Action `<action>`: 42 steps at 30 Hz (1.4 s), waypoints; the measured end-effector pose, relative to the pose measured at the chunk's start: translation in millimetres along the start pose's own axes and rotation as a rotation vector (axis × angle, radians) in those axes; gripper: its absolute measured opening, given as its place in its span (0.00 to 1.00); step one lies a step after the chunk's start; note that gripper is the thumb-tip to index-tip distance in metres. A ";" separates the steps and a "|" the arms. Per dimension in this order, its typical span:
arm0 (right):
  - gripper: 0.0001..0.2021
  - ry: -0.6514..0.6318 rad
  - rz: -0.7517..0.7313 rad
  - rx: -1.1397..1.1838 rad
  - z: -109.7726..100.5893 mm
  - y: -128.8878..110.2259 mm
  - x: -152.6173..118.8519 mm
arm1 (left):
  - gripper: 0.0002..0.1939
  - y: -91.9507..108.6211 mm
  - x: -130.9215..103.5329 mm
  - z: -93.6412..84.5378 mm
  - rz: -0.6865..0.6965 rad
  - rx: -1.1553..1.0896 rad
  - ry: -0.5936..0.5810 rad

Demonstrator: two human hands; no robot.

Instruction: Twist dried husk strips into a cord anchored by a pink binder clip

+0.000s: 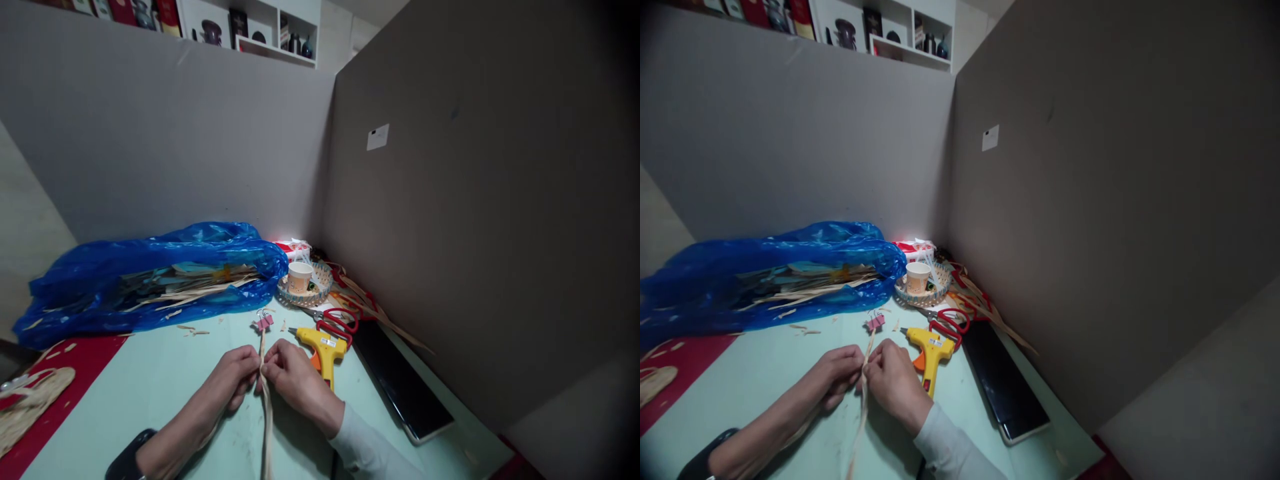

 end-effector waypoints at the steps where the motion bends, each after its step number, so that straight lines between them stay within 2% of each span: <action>1: 0.04 0.008 -0.031 -0.093 -2.2 -5.1 -2.5 | 0.11 -0.8 0.5 -1.1 0.005 0.013 0.020; 5: 0.08 0.034 -0.104 -0.447 -7.2 -19.6 -9.9 | 0.13 -1.3 1.0 -5.9 0.026 0.057 0.083; 8: 0.10 0.074 -0.098 -0.584 -10.1 -22.6 -11.9 | 0.12 -1.9 1.2 -7.4 0.026 0.079 0.103; 15: 0.12 0.105 -0.151 -0.639 1.3 -34.6 -26.9 | 0.12 -2.9 2.3 -10.2 0.021 0.061 0.143; 19: 0.10 0.036 -0.179 -0.683 20.2 -37.6 -38.2 | 0.12 -8.7 -0.6 -10.5 -0.037 0.017 0.120; 22: 0.13 -0.011 -0.215 -0.752 28.2 -38.2 -41.1 | 0.13 -9.0 -4.0 -10.4 -0.058 -0.015 0.102; 26: 0.13 -0.010 -0.200 -0.673 11.3 -38.9 -33.6 | 0.15 -4.8 -7.5 -10.8 -0.066 -0.053 0.107; 28: 0.15 0.056 -0.147 -0.569 -6.0 -36.6 -27.1 | 0.16 -2.6 -8.7 -8.9 -0.074 -0.072 0.086; 30: 0.12 0.121 -0.128 -0.443 -17.8 -33.4 -21.9 | 0.17 -1.2 -9.6 -6.2 -0.082 -0.089 0.052; 32: 0.10 0.104 -0.128 -0.322 -16.3 -27.2 -16.9 | 0.18 -0.4 -10.2 -4.5 -0.082 -0.103 0.029; 35: 0.12 0.000 -0.079 -0.211 -2.2 -12.9 -9.0 | 0.19 1.1 -11.4 -2.8 -0.067 -0.110 0.013; 42: 0.13 -0.010 -0.048 -0.201 2.1 -4.5 -1.3 | 0.14 8.5 -12.0 -0.5 0.012 -0.013 -0.001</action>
Point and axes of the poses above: each hand's wrist, its own x-axis towards the middle knuckle, its own z-axis out of the palm, y = z × x, the point moved 9 cm from there along x, towards the middle knuckle, and after that the axes turned 3 degrees about z, right-handed, at the moved point
